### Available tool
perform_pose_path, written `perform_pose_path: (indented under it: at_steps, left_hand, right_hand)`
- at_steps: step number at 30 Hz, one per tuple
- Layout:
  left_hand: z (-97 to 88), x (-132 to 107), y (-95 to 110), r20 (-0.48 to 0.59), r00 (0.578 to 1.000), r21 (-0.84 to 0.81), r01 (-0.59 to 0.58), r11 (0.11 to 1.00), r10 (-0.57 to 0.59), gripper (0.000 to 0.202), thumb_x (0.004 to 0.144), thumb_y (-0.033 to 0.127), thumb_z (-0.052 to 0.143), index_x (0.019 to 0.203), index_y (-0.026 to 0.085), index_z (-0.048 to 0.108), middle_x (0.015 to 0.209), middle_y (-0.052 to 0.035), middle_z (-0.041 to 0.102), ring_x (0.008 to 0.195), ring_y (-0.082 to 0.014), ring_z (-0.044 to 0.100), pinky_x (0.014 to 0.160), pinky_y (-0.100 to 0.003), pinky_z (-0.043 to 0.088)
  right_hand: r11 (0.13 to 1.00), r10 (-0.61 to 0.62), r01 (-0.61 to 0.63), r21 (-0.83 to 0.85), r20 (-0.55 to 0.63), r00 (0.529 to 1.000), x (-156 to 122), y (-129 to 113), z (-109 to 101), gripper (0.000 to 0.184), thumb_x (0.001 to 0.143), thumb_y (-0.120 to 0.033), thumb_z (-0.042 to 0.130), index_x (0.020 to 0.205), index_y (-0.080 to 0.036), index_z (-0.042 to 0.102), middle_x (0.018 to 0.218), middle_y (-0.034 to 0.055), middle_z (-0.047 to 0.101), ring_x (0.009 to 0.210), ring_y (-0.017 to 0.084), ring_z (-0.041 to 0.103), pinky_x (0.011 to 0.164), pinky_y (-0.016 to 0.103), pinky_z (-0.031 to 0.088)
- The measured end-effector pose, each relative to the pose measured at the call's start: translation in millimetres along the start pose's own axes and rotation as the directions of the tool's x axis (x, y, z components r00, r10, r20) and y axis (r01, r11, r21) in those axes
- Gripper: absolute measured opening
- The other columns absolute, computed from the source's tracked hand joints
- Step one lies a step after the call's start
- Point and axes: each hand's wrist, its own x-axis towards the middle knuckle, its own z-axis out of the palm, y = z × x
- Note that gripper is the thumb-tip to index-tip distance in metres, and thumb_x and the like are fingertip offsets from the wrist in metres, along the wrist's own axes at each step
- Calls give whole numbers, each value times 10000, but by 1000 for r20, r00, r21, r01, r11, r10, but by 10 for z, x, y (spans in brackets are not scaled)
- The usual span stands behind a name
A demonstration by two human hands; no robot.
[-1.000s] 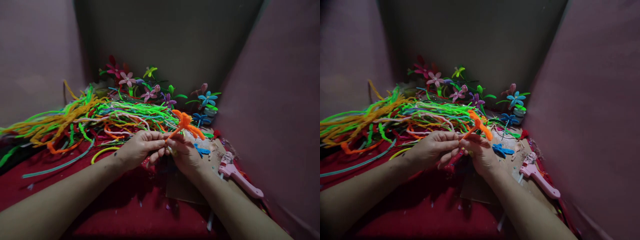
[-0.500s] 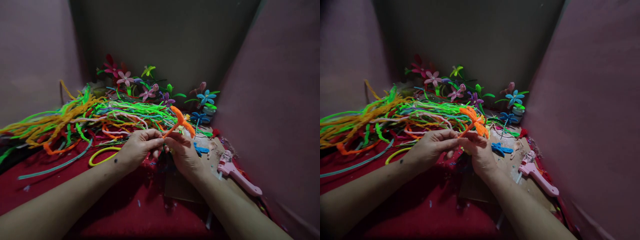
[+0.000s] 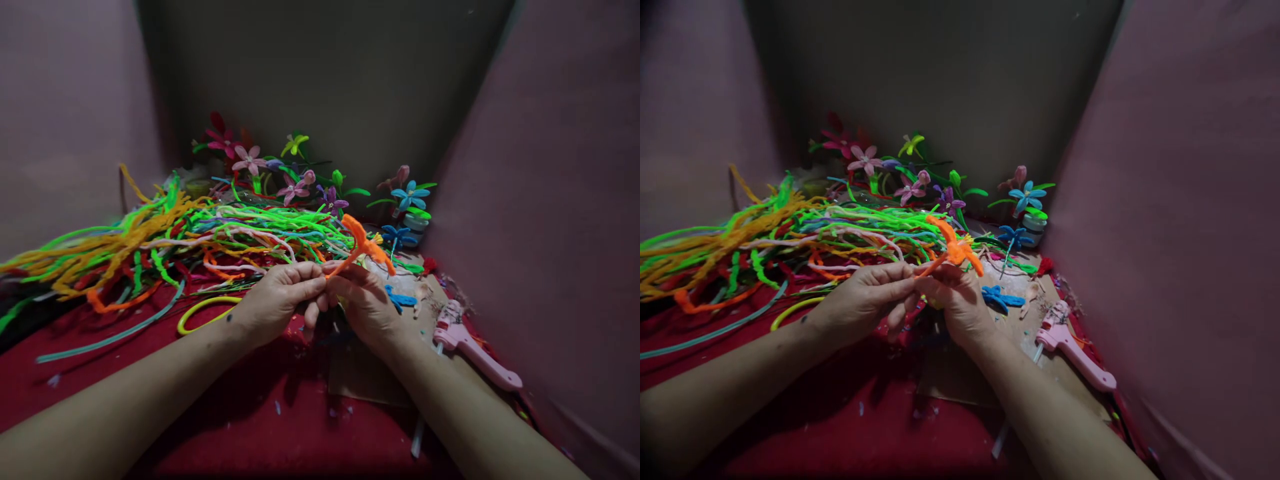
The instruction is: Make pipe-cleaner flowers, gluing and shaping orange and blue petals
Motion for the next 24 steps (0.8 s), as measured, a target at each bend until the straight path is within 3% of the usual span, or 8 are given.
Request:
perform_pose_path:
  at_steps: [6,13,15,20,24]
  left_hand:
    - [-14,-7,12,37,999,-41,14,999,-12,249,850,324,523,689,136,549,438,25,556,307,-73,492,357,-170,383]
    - [-46,-13,12,160,985,-71,74,995,-62,288,875,331,462,670,144,544,379,36,519,263,-76,453,314,-167,351]
    - [-31,-7,31,118,992,7,53,999,-53,270,869,324,472,685,141,546,445,35,549,296,-71,474,343,-175,381]
    - [49,10,69,-129,989,259,-35,965,71,88,769,205,589,811,137,551,564,44,583,423,-89,552,436,-195,438]
    - [78,2,42,-181,973,317,-80,945,143,64,782,197,557,780,134,568,512,48,565,439,-88,540,477,-200,434]
  right_hand:
    - [1000,6,-6,-5,26,1000,-37,-50,51,187,648,-198,696,831,-223,721,615,-25,641,526,113,517,577,276,392]
    - [1000,10,-8,22,-69,998,-36,-61,68,112,597,-177,707,695,-226,731,649,-12,653,634,136,550,664,292,425]
    - [1000,13,-10,28,-84,996,-29,-41,52,81,600,-188,709,673,-222,721,650,-13,648,625,135,542,675,296,427]
    - [998,44,-37,48,-158,986,-13,20,0,60,625,-169,706,674,-201,691,655,-26,633,628,113,520,684,267,401]
    - [999,35,-37,-12,-137,990,-6,46,-15,78,664,-179,691,739,-191,709,664,-16,633,635,109,509,642,249,385]
